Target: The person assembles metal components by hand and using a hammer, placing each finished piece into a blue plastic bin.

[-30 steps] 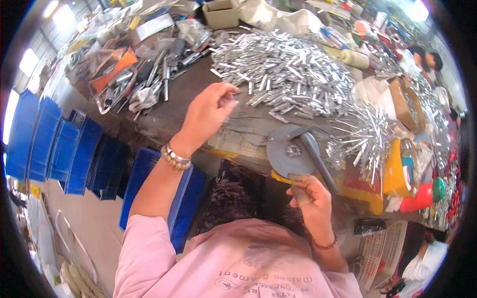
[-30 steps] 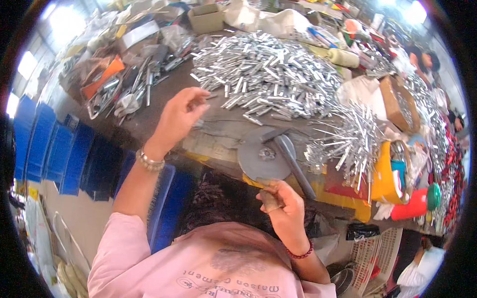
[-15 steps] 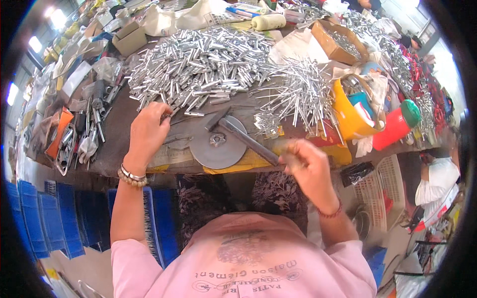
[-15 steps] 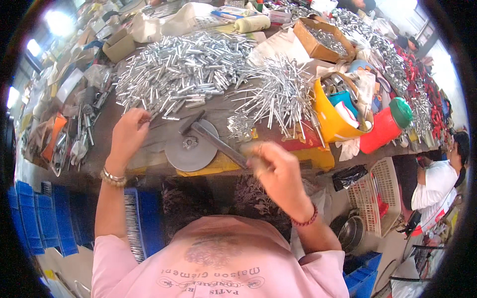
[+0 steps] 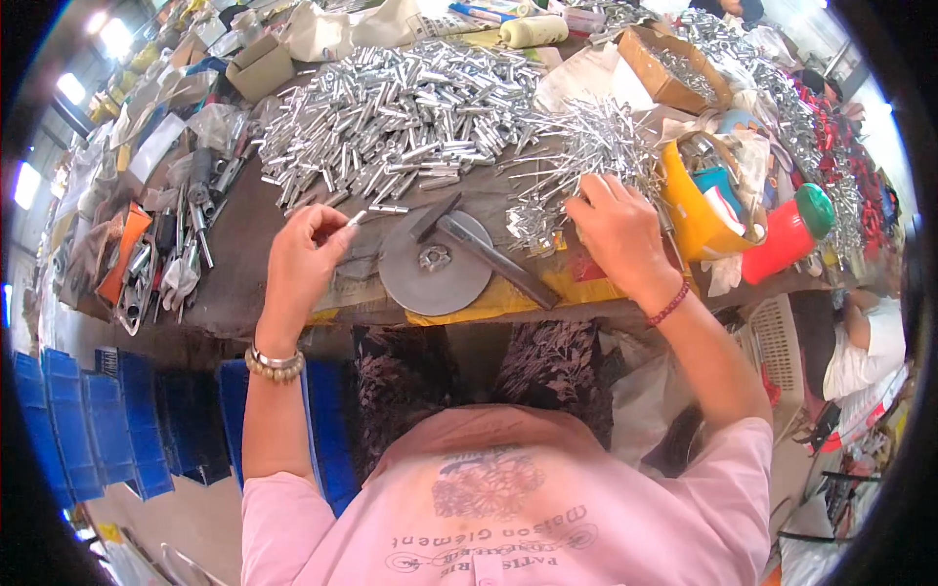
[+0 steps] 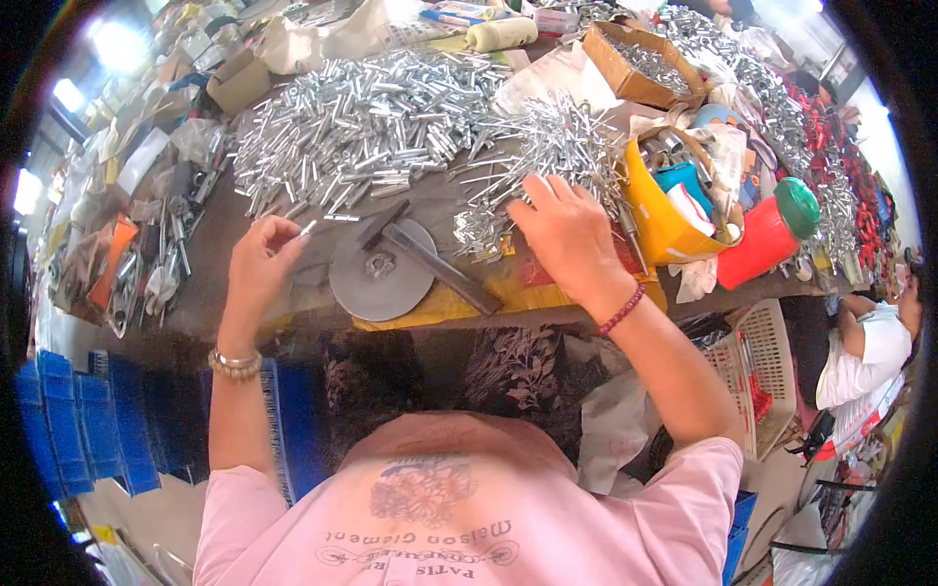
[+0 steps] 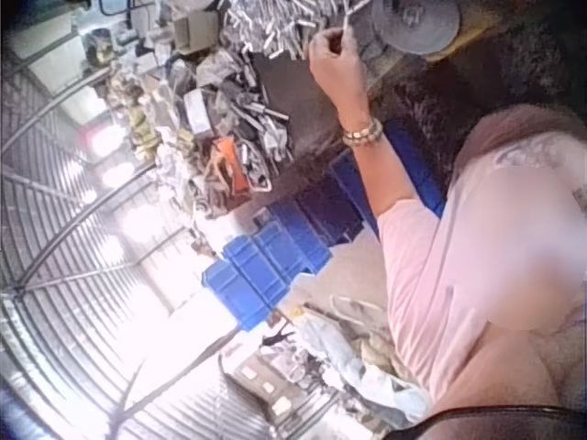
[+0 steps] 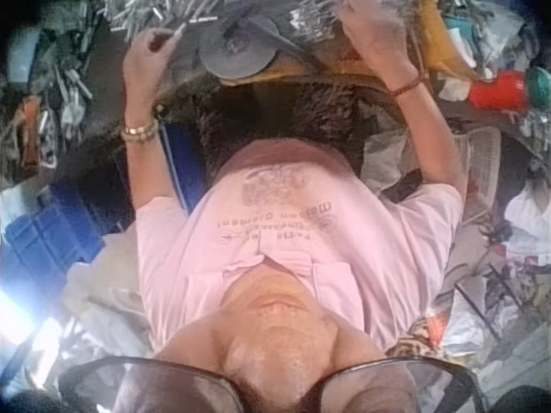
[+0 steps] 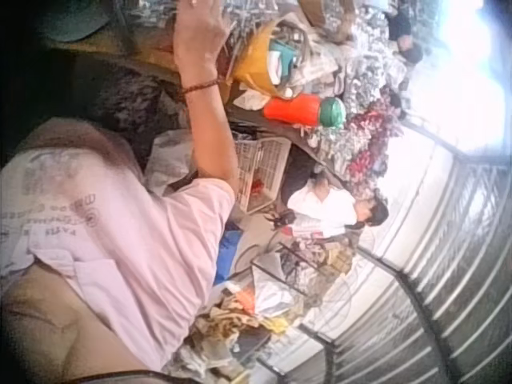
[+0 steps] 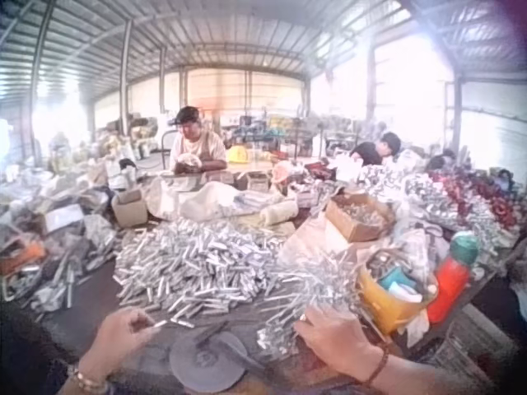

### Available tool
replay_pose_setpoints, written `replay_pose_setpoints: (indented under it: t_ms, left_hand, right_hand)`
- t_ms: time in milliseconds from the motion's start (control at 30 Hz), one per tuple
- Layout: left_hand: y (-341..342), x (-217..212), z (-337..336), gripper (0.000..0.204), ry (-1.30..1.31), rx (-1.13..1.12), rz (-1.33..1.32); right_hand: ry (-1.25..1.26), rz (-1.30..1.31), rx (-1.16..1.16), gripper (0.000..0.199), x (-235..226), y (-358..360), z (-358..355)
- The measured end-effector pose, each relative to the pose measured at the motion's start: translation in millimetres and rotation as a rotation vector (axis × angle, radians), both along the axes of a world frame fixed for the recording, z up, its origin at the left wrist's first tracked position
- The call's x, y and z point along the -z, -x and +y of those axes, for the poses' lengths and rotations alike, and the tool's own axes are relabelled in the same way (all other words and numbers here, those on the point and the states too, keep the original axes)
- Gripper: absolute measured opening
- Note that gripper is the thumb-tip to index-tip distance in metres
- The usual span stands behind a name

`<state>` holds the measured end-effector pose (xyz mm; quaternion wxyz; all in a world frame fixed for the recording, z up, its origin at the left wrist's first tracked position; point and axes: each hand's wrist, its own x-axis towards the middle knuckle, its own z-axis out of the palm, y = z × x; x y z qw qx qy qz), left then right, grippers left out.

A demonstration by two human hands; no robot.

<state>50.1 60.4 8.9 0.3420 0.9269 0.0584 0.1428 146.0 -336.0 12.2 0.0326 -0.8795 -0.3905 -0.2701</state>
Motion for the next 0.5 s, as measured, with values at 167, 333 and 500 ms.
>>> replay_pose_setpoints:
  t_ms: [167,333,500]
  left_hand:
    - [32.3,-7.7,-34.8,0.016,0.128,0.263,-0.020]
    - [43.0,4.0,-49.5,0.019,0.061,0.307,-0.062]
    - [45.5,1.1,-57.0,0.021,0.020,0.283,-0.098]
  right_hand:
    - [0.015,0.004,-0.058,0.014,-1.2,0.4,-7.8]
    - [-0.589,0.458,-0.109,0.021,-6.0,40.4,25.6]
    - [-1.095,1.082,-0.364,0.019,-2.4,73.8,81.4]
